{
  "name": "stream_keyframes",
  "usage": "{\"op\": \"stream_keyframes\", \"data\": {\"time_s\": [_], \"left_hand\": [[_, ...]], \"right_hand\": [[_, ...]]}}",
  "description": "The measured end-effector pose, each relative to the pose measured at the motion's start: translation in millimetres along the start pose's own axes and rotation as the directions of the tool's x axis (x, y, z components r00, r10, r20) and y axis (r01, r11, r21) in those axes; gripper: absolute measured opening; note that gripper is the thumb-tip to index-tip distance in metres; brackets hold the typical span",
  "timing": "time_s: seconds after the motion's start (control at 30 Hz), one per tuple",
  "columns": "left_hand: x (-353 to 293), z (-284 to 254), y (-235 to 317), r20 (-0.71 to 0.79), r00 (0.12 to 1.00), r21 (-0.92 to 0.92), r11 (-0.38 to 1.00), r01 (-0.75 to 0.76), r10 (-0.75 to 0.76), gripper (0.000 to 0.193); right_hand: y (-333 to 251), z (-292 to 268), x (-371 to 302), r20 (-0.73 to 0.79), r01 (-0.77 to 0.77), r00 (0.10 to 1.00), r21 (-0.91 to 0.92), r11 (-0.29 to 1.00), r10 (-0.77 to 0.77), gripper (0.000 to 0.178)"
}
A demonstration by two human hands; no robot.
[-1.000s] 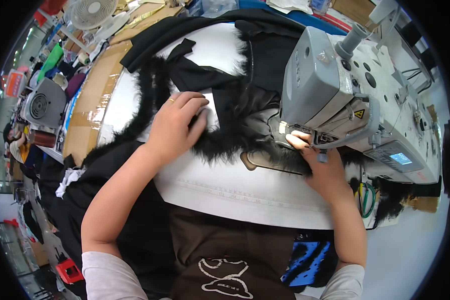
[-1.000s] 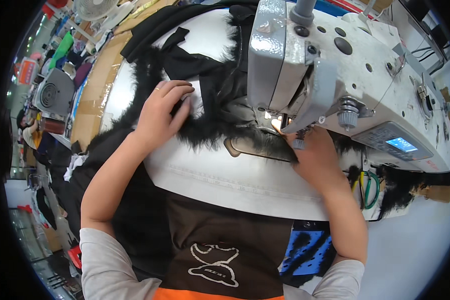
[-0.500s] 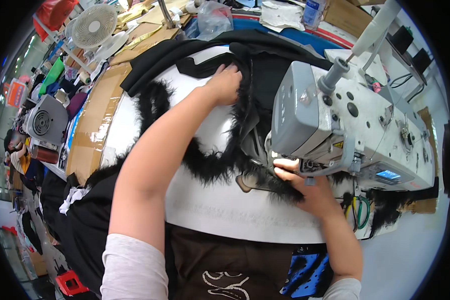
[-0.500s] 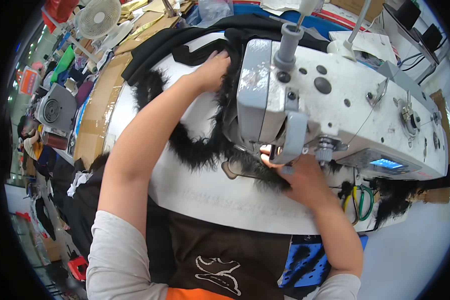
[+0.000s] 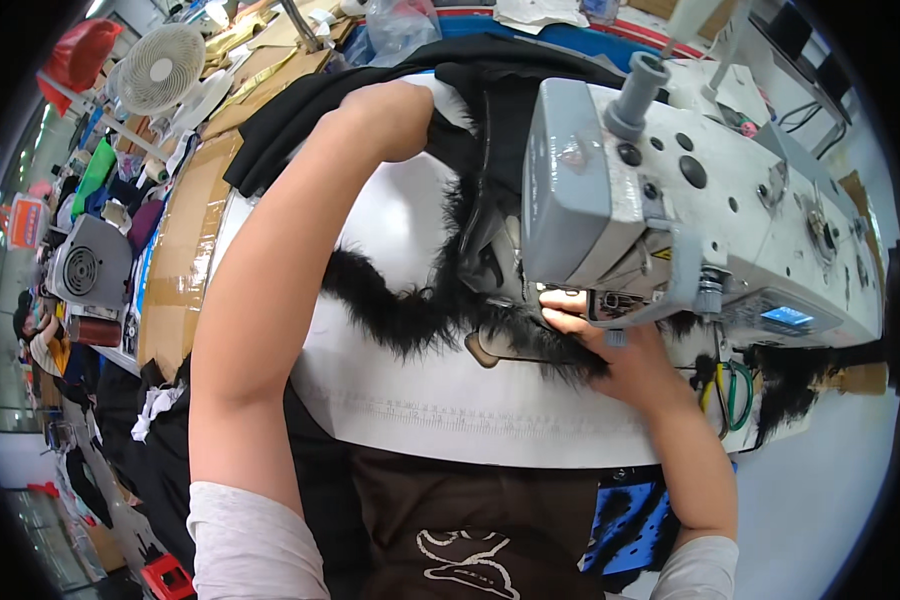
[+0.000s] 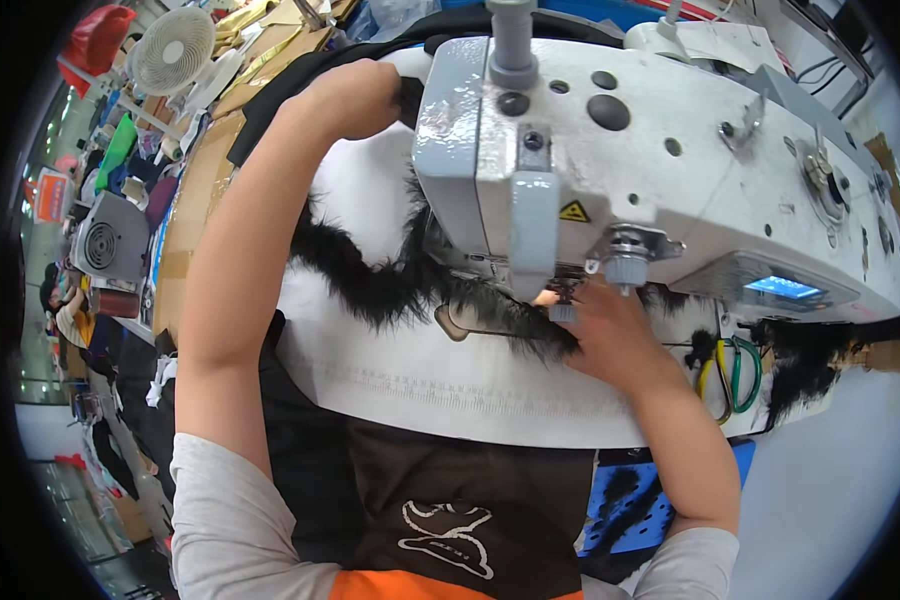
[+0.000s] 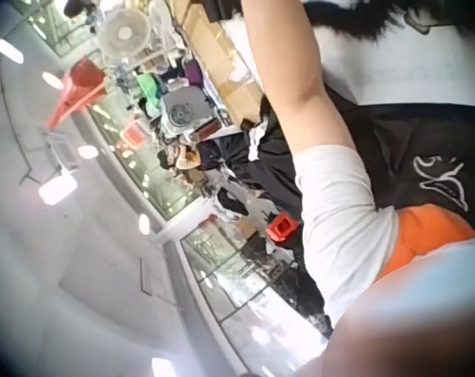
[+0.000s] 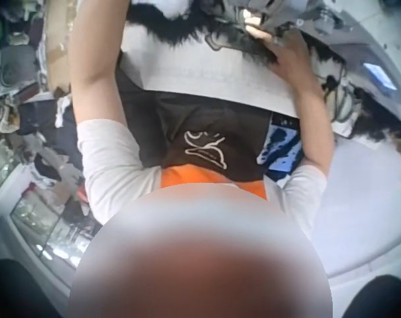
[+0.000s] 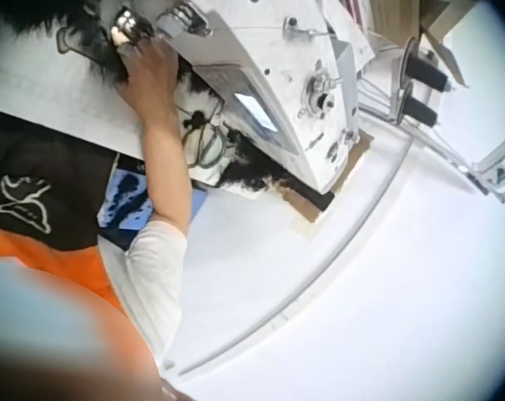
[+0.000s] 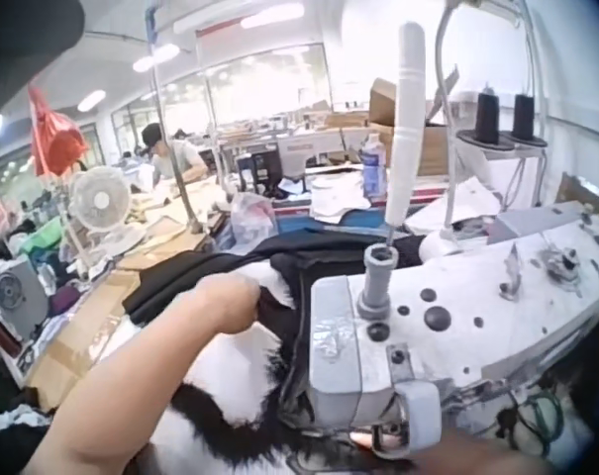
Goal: Sewing a black fur trim onto a black fabric garment using an industrial sewing machine.
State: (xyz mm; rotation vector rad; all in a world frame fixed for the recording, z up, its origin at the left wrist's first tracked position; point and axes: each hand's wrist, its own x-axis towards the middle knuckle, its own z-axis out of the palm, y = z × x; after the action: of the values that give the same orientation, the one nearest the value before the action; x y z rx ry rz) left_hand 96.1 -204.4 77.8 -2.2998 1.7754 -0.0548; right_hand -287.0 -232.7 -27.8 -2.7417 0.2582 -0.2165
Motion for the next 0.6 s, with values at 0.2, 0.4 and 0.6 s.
{"op": "stream_keyframes", "data": {"time_s": [0.2, 0.4, 0.6], "left_hand": [[5, 27, 31, -0.032, 0.999, -0.568, 0.822, -0.039, 0.025, 0.055], [-3, 53, 34, -0.056, 0.981, -0.846, 0.531, 0.053, -0.187, 0.043], [-120, 9, 9, -0.421, 0.786, -0.639, 0.763, 0.098, -0.453, 0.03]], "right_hand": [[-4, 0, 4, -0.118, 0.086, 0.989, -0.057, 0.995, -0.093, 0.059], [-23, -11, 9, -0.142, 0.019, 0.99, 0.065, 0.998, -0.009, 0.075], [-13, -5, 6, -0.235, 0.081, 0.969, 0.028, 0.996, -0.073, 0.07]]}}
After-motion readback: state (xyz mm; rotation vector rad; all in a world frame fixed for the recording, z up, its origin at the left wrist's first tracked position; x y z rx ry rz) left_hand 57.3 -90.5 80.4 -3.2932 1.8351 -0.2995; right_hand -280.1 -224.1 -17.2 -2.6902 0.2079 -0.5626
